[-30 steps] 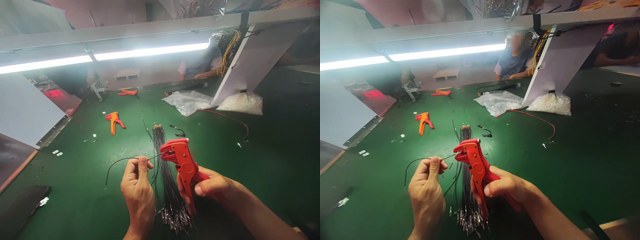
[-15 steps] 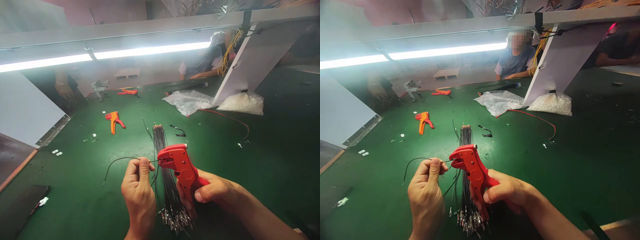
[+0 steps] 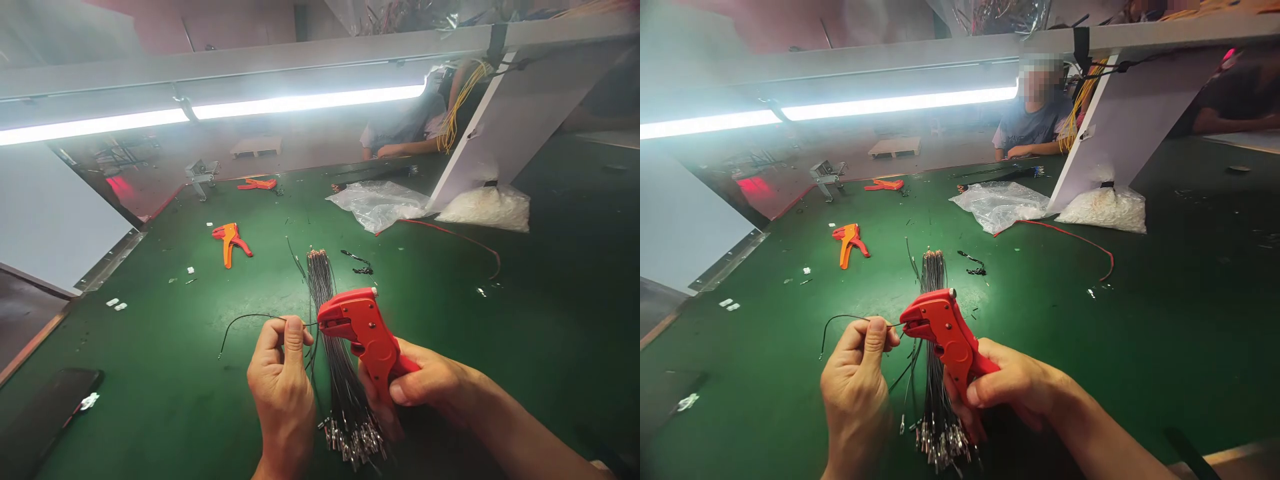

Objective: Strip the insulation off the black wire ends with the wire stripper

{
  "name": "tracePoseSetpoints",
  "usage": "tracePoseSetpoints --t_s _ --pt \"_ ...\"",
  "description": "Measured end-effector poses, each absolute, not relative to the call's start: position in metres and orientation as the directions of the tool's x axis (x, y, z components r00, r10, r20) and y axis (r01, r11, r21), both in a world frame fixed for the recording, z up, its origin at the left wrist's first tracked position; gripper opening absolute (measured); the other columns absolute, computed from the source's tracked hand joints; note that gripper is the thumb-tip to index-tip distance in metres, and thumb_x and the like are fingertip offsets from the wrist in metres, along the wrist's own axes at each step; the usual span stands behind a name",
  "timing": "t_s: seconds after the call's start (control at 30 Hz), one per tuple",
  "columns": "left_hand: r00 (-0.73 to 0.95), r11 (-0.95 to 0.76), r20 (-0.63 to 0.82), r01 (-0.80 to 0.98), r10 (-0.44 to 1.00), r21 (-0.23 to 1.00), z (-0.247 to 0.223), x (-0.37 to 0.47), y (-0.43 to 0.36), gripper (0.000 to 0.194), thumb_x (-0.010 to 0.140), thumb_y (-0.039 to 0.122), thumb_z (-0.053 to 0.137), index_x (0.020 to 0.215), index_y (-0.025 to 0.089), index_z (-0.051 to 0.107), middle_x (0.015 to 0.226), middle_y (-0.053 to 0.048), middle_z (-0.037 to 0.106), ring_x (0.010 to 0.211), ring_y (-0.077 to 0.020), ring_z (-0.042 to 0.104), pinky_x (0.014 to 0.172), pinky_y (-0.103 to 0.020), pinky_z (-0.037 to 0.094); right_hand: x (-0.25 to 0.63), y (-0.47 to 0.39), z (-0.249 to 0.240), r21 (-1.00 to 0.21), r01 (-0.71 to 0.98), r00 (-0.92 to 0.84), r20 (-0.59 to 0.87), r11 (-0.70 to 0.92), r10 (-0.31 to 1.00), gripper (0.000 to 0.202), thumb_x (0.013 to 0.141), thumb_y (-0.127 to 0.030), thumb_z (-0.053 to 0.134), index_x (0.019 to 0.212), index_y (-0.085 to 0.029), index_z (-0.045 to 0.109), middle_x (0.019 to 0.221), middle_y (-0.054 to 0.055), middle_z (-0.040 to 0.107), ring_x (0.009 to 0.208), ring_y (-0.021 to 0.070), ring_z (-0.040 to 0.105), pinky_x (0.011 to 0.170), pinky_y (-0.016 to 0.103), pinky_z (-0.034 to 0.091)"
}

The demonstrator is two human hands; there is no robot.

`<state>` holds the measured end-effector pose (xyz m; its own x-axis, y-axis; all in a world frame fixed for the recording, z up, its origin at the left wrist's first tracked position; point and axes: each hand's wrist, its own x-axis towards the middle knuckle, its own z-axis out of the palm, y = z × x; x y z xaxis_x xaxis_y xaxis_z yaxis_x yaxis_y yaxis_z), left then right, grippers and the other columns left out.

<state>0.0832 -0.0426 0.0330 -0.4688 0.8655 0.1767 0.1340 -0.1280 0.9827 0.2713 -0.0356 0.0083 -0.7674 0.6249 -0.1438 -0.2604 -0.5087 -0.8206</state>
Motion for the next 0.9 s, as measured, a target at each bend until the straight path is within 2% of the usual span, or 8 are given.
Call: tracePoseSetpoints --t_s 0.17,0.37,0.53,0.67,0.9 --pt "-0.457 -0.063 0.102 0.100 0.884 0.993 0.034 0.084 -0.044 0.038 0.088 0.050 0.063 0.064 0.020 0.060 0.065 0.002 0.056 0.063 -0.0130 0.049 0.058 -0.024 0.041 0.269 -0.034 0.000 -0.805 -0.286 -0.782 -0.118 -0.519 0.613 0.021 0.067 -0.028 0.069 0.079 -0.011 0.063 0.060 0.001 0.061 0.046 0.0123 0.058 0.048 0.023 0.049" --pt "-0.459 -0.068 0.081 0.045 0.885 0.997 0.037 0.086 -0.045 0.038 0.087 0.049 0.066 0.063 0.021 0.059 0.065 0.002 0.056 0.066 -0.0129 0.049 0.061 -0.023 0.040 0.270 -0.033 -0.004 -0.790 -0.292 -0.798 -0.110 -0.539 0.592 0.020 0.067 -0.027 0.069 0.078 -0.012 0.062 0.057 0.000 0.060 0.046 0.0129 0.059 0.046 0.023 0.051" --pt "-0.430 -0.101 0.047 -0.105 0.902 0.989 0.031 0.084 -0.045 0.028 0.087 0.047 0.068 0.075 0.022 0.070 0.069 0.002 0.059 0.073 -0.0128 0.053 0.072 -0.022 0.042 0.270 -0.033 -0.003 -0.792 -0.299 -0.791 -0.106 -0.532 0.603 0.016 0.068 -0.026 0.066 0.076 -0.012 0.062 0.055 0.001 0.061 0.041 0.0115 0.057 0.043 0.020 0.049" --pt "-0.362 -0.063 -0.030 -0.243 0.932 0.968 0.028 0.082 -0.043 0.027 0.081 0.048 0.074 0.081 0.021 0.075 0.070 0.002 0.059 0.074 -0.0126 0.053 0.073 -0.021 0.043 0.271 -0.033 -0.003 -0.799 -0.291 -0.801 -0.097 -0.526 0.591 0.015 0.068 -0.026 0.065 0.073 -0.012 0.062 0.054 0.001 0.061 0.039 0.0118 0.056 0.041 0.020 0.046" --pt "-0.339 -0.020 -0.093 -0.314 0.936 0.949 0.031 0.084 -0.041 0.033 0.079 0.047 0.077 0.067 0.018 0.065 0.065 0.003 0.057 0.064 -0.0095 0.048 0.063 -0.018 0.043 0.268 -0.031 -0.001 -0.812 -0.269 -0.852 -0.051 -0.518 0.521 0.031 0.062 -0.027 0.071 0.086 -0.008 0.066 0.063 0.004 0.064 0.057 0.0146 0.058 0.056 0.024 0.044"
